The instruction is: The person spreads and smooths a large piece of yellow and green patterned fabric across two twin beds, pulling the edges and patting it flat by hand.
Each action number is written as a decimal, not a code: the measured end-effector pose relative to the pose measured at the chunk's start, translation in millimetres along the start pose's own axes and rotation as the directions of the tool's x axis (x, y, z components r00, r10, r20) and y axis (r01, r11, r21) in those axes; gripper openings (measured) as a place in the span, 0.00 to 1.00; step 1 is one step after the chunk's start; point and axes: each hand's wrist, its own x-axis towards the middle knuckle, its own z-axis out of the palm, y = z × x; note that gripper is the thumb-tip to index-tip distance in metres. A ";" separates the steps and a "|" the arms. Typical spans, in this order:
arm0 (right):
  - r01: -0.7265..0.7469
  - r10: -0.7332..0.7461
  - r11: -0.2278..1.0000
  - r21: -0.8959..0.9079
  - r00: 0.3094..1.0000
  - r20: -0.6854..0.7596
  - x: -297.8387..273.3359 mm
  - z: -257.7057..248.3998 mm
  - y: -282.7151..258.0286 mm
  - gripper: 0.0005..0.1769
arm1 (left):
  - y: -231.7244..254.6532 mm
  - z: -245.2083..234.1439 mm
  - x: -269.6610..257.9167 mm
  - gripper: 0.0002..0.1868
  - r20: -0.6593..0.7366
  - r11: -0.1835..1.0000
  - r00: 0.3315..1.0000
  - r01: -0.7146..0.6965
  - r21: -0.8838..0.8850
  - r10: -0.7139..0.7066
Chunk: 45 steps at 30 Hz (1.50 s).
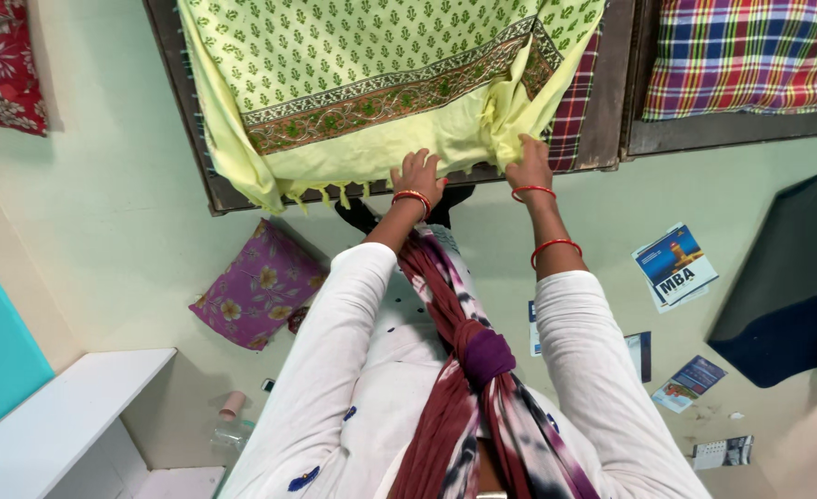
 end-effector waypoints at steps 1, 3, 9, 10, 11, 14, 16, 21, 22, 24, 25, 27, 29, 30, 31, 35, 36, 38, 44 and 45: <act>0.042 -0.042 0.999 -0.005 0.999 0.021 6.0 -1.8 -4.0 0.41 | 14.1 6.0 6.0 0.31 -0.018 0.998 0.998 -0.059 -0.022 0.058; -0.103 0.115 0.992 -0.066 0.971 0.209 15.4 -2.9 -15.0 0.48 | 40.4 7.1 15.5 0.31 -0.036 0.992 0.993 -0.117 -0.043 0.115; 0.168 -0.160 0.985 -0.041 0.976 0.149 41.9 19.9 45.0 0.22 | 107.8 -3.6 28.9 0.23 0.329 0.971 0.944 -0.100 0.218 0.023; 0.083 -0.095 0.994 0.073 0.980 0.177 48.1 16.1 66.4 0.17 | 111.6 2.2 34.4 0.22 0.351 0.961 0.936 -0.090 0.263 -0.009; -0.008 -0.031 0.983 0.184 0.977 0.209 53.7 8.2 87.6 0.14 | 113.7 10.5 40.9 0.23 0.370 0.947 0.928 -0.085 0.309 -0.038; -0.304 0.313 0.872 0.383 0.949 0.041 44.8 -52.5 155.1 0.13 | 106.8 39.2 57.9 0.35 0.276 0.963 0.961 -0.063 0.261 -0.012; -0.348 0.445 0.738 0.578 0.895 -0.030 17.6 -108.5 192.0 0.13 | 101.7 48.6 58.3 0.38 0.326 0.946 0.945 -0.108 0.305 0.003; -0.518 0.454 0.841 -0.153 0.832 -0.320 -4.2 -187.1 214.9 0.14 | 105.3 45.6 52.5 0.36 0.521 0.907 0.852 -0.256 0.334 0.049; -0.572 0.497 0.802 -0.175 0.800 -0.337 -1.0 -196.5 216.2 0.15 | 105.3 46.8 50.7 0.33 0.585 0.891 0.810 -0.299 0.342 0.047; -0.649 0.556 0.706 -0.283 0.755 -0.347 8.6 -212.1 215.8 0.14 | 97.9 52.6 41.9 0.30 0.646 0.876 0.762 -0.340 0.343 0.042; -0.644 0.551 0.710 -0.284 0.759 -0.347 14.8 -220.6 214.9 0.14 | 90.3 55.5 36.8 0.32 0.614 0.867 0.788 -0.334 0.370 0.041; -0.544 0.501 0.760 -0.356 0.839 -0.213 23.1 -241.4 210.1 0.18 | 72.1 57.5 34.1 0.33 0.584 0.860 0.811 -0.323 0.394 0.036; -0.448 0.425 0.794 -0.411 0.892 -0.151 30.6 -233.5 193.3 0.21 | 55.9 60.8 35.8 0.30 0.593 0.928 0.805 -0.221 0.299 0.000; -0.350 0.348 0.818 -0.456 0.933 -0.091 34.2 -223.3 182.9 0.25 | 53.1 66.1 40.1 0.30 0.596 0.928 0.803 -0.223 0.297 0.002; -0.275 0.297 0.833 -0.481 0.954 -0.032 35.5 -204.4 169.3 0.29 | 50.3 73.2 45.3 0.30 0.573 0.950 0.819 -0.189 0.250 0.012; 0.013 -0.004 0.999 -0.044 0.980 0.198 48.8 -79.9 95.9 0.44 | 50.6 100.7 55.8 0.23 0.468 0.957 0.878 -0.217 0.194 0.104; 0.291 -0.278 0.932 -0.217 0.956 0.089 45.5 -50.8 78.6 0.53 | 47.9 97.8 52.2 0.23 0.461 0.959 0.881 -0.209 0.190 0.101; 0.032 -0.022 0.985 -0.170 0.998 0.060 45.8 -12.3 57.9 0.51 | 54.0 86.3 42.6 0.24 0.436 0.975 0.887 -0.208 0.082 0.153; 0.055 0.155 0.911 -0.408 0.873 0.463 16.7 -26.0 79.2 0.16 | 50.1 54.7 7.2 0.26 0.570 0.954 0.821 -0.200 0.225 0.037; 0.058 0.187 0.896 -0.440 0.850 0.493 5.2 -39.2 83.8 0.16 | 44.5 53.6 5.1 0.26 0.560 0.959 0.828 -0.184 0.217 0.032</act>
